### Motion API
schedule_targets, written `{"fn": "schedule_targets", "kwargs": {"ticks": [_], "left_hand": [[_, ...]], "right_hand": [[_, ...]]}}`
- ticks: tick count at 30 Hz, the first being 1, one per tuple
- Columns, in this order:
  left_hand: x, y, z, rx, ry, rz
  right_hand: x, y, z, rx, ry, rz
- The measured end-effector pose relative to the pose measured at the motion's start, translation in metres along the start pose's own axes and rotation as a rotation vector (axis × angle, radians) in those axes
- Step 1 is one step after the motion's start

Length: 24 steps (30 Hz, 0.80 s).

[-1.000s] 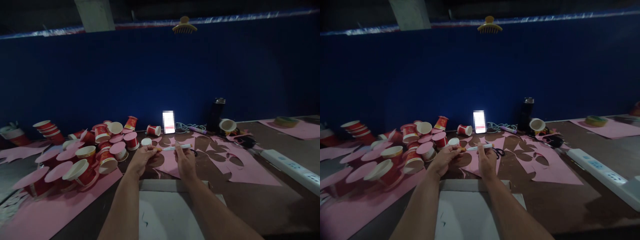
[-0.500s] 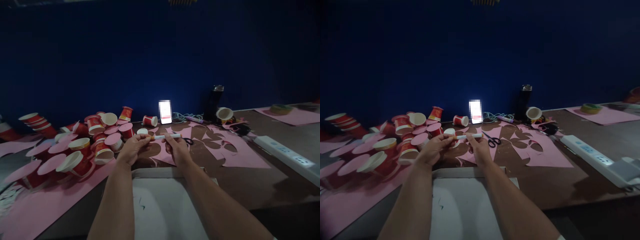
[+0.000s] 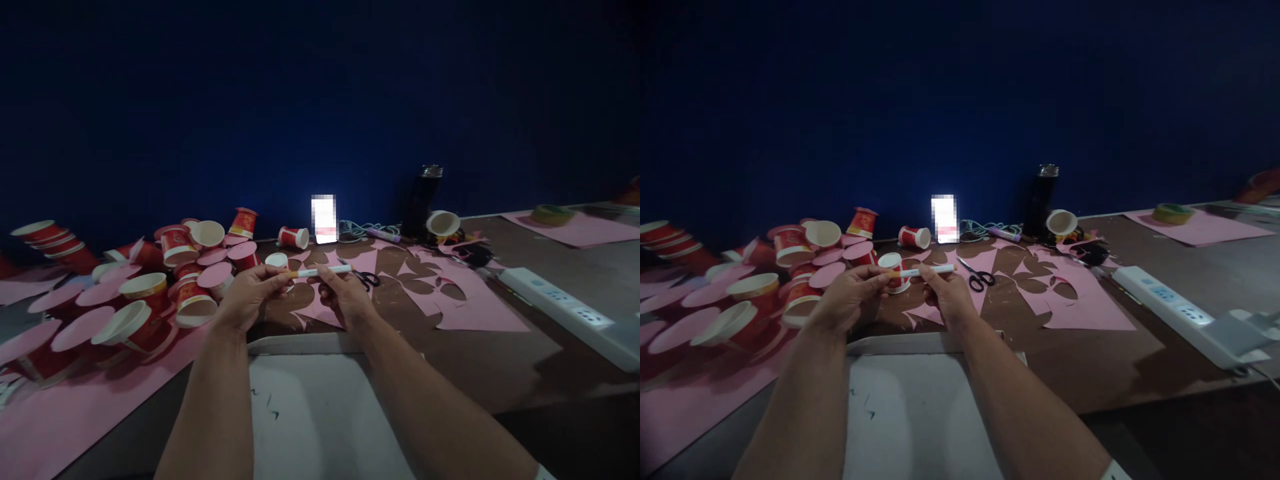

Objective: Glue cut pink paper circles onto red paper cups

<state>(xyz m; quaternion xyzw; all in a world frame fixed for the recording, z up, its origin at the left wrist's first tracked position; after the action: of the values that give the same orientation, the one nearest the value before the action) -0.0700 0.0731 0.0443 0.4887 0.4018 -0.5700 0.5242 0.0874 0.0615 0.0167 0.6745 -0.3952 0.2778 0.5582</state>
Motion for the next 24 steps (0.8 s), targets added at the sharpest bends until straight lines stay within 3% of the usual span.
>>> {"fn": "schedule_targets", "kwargs": {"ticks": [7, 13, 17, 20, 22, 24], "left_hand": [[0.0, 0.004, 0.0, -0.003, -0.006, -0.07], [0.0, 0.006, -0.002, -0.049, -0.006, -0.132], [-0.006, -0.013, 0.003, -0.243, 0.004, -0.393], [-0.013, -0.024, 0.01, -0.389, -0.008, -0.745], [-0.02, -0.032, 0.018, -0.508, -0.009, -0.948], [-0.021, -0.044, 0.026, -0.633, -0.102, -1.09]], "right_hand": [[0.0, -0.004, -0.001, 0.004, -0.034, 0.122], [0.006, -0.013, -0.004, -0.066, -0.039, 0.217], [0.028, -0.047, -0.009, -0.295, -0.092, 0.171], [0.062, -0.081, -0.008, -0.522, -0.264, 0.242], [0.087, -0.092, -0.007, -0.568, -0.375, 0.458], [0.107, -0.089, -0.011, -0.485, -0.463, 0.752]]}}
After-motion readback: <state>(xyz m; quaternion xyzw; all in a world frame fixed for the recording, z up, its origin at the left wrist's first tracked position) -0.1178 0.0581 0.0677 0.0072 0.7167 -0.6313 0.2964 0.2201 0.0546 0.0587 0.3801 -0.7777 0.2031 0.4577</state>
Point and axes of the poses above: each hand's wrist, its own z-axis away from the middle knuckle, its own y-axis out of the palm, x = y × z, the point moved 10 cm from there along -z, towards the middle knuckle, and after that the axes turned 13 degrees about -y, right-handed, at the moved point
